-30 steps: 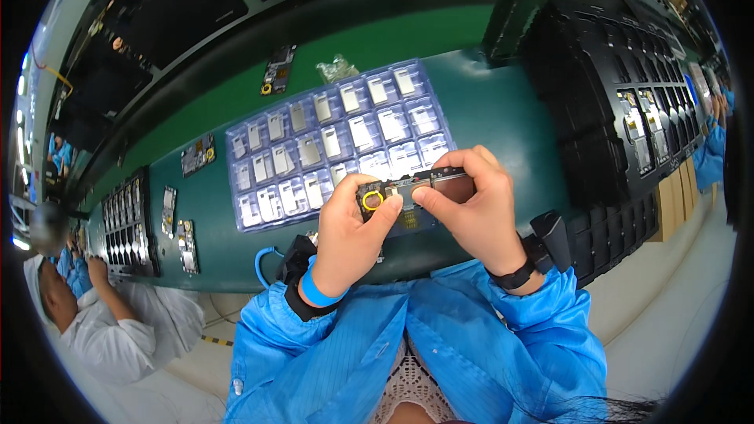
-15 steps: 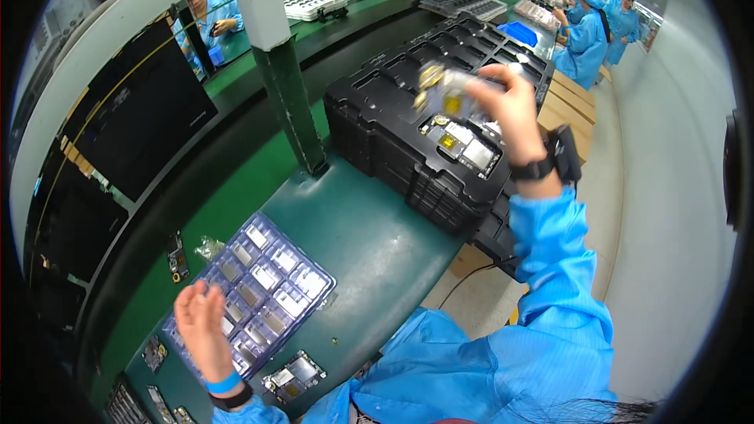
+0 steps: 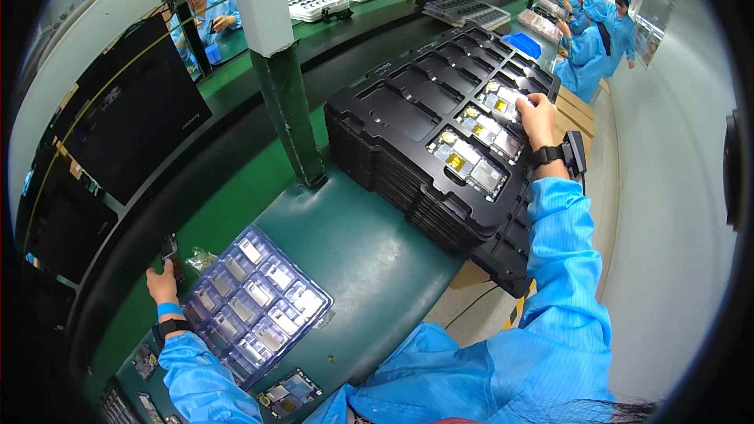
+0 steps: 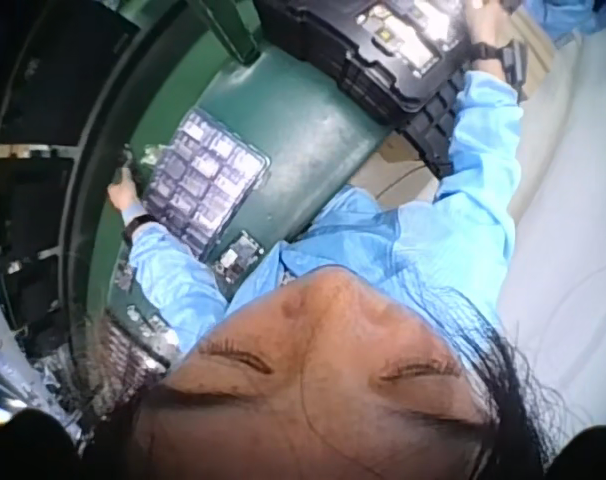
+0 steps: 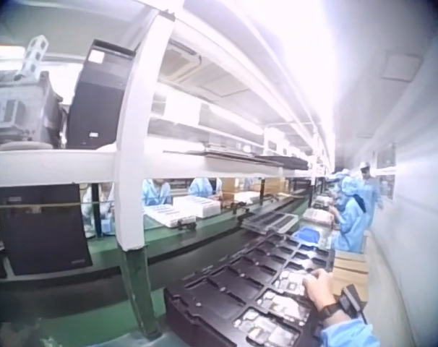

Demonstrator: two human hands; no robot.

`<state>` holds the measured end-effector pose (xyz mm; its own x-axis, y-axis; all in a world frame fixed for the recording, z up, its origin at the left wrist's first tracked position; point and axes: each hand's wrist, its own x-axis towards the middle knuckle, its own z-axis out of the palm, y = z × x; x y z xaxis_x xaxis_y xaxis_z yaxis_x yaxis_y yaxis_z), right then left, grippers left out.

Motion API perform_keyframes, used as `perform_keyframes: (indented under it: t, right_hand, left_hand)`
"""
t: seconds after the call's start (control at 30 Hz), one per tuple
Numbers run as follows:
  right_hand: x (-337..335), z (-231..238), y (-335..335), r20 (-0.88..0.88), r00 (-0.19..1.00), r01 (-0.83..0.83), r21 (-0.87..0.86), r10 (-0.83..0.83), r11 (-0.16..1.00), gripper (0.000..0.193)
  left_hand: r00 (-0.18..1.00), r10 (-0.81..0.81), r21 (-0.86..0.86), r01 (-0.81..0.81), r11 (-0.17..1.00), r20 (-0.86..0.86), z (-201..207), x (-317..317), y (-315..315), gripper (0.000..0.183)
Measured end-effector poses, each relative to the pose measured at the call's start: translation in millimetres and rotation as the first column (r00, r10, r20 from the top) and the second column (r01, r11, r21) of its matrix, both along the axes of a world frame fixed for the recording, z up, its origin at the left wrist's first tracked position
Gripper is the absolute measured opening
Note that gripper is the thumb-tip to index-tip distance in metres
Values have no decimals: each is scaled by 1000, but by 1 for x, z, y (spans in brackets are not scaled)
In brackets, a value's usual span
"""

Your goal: Assembling and inspecting circuit boards on a manufacturing production line.

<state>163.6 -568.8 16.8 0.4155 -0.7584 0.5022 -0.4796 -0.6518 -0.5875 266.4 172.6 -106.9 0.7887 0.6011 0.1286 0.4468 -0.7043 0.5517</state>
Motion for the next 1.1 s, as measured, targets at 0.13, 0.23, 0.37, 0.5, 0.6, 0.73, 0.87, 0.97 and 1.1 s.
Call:
perform_keyframes:
  t: [0.13, 0.23, 0.37, 0.5, 0.6, 0.73, 0.87, 0.97, 1.1]
  right_hand:
    - [-4, 5, 22, -272, 959, 60, -106, -87, 993, 36]
    - [-5, 7, 23, -409, 912, 16, -63, -40, 998, 33]
    - [5, 4, 21, -338, 940, -29, -225, -50, 974, 38]
    - [-16, 27, 38, -153, 984, -134, -323, 88, 937, 33]
    - [-34, 32, 24, 126, 916, -360, -166, 382, 918, 33]
    - [-53, 62, 142, 312, 742, -569, -173, 593, 804, 27]
    - [-78, 78, 270, 278, 458, -849, -146, 844, 508, 21]
    - [-80, 83, 337, 191, 232, -970, -28, 954, 242, 29]
    - [-60, 53, 402, 283, 28, -978, 205, 959, -32, 57]
  left_hand:
    - [983, 6, 67, 6, 998, -185, 6, 7, -22, 69]
    - [952, 75, 182, -21, 983, -296, 23, 0, -47, 68]
    - [925, 46, 204, 34, 978, -376, 22, 6, -22, 65]
    - [931, 91, 217, -13, 976, -353, 46, 2, -51, 68]
    - [996, -53, 123, 44, 991, 73, 4, 13, -23, 51]
    - [944, -12, -204, 83, 975, 329, 23, -6, -30, 37]
    - [867, -12, -508, 304, 806, 499, 76, -53, -39, 35]
    - [828, -171, -677, 540, 500, 534, 125, -109, -62, 38]
    - [788, -464, -594, 613, 521, 405, 160, -184, -87, 40]
